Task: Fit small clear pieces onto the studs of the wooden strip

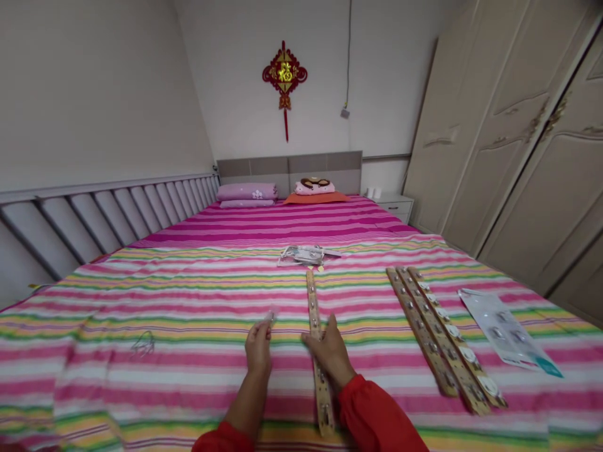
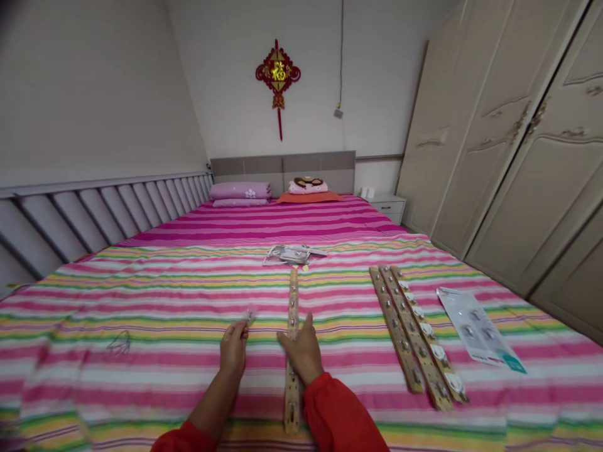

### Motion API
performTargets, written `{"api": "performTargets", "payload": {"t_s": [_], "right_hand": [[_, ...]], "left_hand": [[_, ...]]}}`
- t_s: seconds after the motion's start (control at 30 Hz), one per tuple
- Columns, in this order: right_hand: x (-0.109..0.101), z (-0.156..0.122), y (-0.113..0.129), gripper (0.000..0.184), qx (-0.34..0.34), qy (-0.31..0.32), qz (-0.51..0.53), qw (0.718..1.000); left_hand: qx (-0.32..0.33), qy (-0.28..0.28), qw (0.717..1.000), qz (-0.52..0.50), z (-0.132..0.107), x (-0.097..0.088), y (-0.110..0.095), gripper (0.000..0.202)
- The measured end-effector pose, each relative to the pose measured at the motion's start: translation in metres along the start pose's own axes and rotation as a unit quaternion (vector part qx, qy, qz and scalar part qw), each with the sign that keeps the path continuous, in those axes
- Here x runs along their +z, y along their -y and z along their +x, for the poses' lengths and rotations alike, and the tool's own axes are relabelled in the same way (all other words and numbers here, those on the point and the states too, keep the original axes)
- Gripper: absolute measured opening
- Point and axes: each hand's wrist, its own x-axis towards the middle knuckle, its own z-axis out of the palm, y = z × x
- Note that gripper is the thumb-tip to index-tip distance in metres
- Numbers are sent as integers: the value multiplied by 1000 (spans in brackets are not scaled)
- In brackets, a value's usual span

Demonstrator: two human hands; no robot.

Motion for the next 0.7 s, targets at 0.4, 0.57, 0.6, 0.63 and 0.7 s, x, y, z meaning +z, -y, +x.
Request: {"api": "performTargets", "payload": {"t_s": [0.4, 0.57, 0.6, 0.63, 0.7], "right_hand": [[-16, -33, 36, 101, 58, 109, -194, 973], [-22, -40, 34, 94, 56, 114, -220, 967], [-22, -39, 34, 93, 53, 111, -219, 968], [-22, -39, 33, 92, 47, 105, -212, 971], [-22, -36, 29, 91, 38, 90, -182, 978]], "left_hand": [[-115, 14, 985, -131, -45, 1, -14, 24], [-142, 44, 981, -122, -62, 6, -15, 15], [-145, 46, 981, -119, -64, 7, -15, 14], [-148, 47, 981, -118, -66, 8, -15, 13], [-154, 51, 980, -117, -69, 8, -16, 12]]}}
